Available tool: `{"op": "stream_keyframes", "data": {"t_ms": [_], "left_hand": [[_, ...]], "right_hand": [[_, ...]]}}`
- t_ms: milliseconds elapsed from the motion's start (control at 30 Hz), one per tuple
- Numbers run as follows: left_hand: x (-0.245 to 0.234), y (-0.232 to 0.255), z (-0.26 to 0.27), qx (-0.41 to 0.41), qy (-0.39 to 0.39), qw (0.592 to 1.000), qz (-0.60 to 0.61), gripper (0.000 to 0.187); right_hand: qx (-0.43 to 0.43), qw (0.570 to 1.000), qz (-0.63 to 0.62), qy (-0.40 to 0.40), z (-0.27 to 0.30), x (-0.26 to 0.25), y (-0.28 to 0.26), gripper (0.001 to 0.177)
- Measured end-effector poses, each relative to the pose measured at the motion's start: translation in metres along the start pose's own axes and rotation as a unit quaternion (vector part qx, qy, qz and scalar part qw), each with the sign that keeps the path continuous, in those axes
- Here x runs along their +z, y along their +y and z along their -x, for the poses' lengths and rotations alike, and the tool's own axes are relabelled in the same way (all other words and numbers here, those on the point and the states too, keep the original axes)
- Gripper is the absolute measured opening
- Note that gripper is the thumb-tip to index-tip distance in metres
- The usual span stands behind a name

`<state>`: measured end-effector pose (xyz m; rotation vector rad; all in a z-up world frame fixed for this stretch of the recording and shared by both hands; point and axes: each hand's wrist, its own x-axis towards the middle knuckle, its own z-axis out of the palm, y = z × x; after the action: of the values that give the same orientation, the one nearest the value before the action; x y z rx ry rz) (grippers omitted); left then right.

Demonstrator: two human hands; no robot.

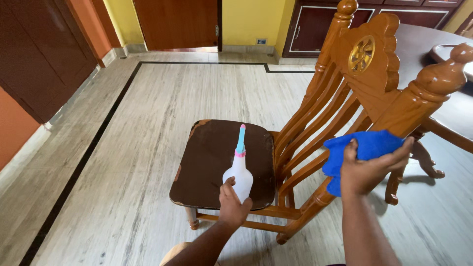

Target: The person sprays a cleaning solution from a bottle onto a round table and wipes it with a blue cloth. They then move to a wooden chair, spray the seat, and wipe it with the same cloth.

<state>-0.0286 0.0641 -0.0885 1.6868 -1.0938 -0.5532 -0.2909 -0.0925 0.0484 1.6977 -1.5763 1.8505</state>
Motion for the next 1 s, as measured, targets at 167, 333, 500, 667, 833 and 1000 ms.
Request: {"op": "stream_keyframes", "data": {"t_ms": [167,333,500,667,833,1000], "left_hand": [[0.002,-0.027,-0.030,-0.145,-0.020,0.989,-0.028,0.103],[0.001,-0.017,-0.049,-0.102,-0.052,0.992,-0.055,0.112],[0.004,0.008,-0.074,-0.064,-0.037,0.997,0.011,0.111],[0.012,0.016,-0.103,-0.029,0.005,0.997,0.071,0.107],[0.013,0.016,-0.115,-0.046,0.006,0.997,0.062,0.094],[-0.008,0.037,-0.109,-0.062,-0.026,0.997,-0.024,0.107]], "right_hand": [[0.063,0.995,-0.035,-0.071,0.047,-0.005,0.027,0.106],[0.132,0.979,-0.076,-0.137,0.043,-0.012,0.039,0.092],[0.171,0.958,-0.124,-0.193,0.029,-0.022,0.047,0.073],[0.195,0.954,-0.126,-0.191,0.026,-0.020,0.045,0.077],[0.211,0.950,-0.047,-0.225,0.023,-0.025,0.040,0.076],[0.207,0.941,-0.151,-0.220,0.020,-0.024,0.038,0.075]]}}
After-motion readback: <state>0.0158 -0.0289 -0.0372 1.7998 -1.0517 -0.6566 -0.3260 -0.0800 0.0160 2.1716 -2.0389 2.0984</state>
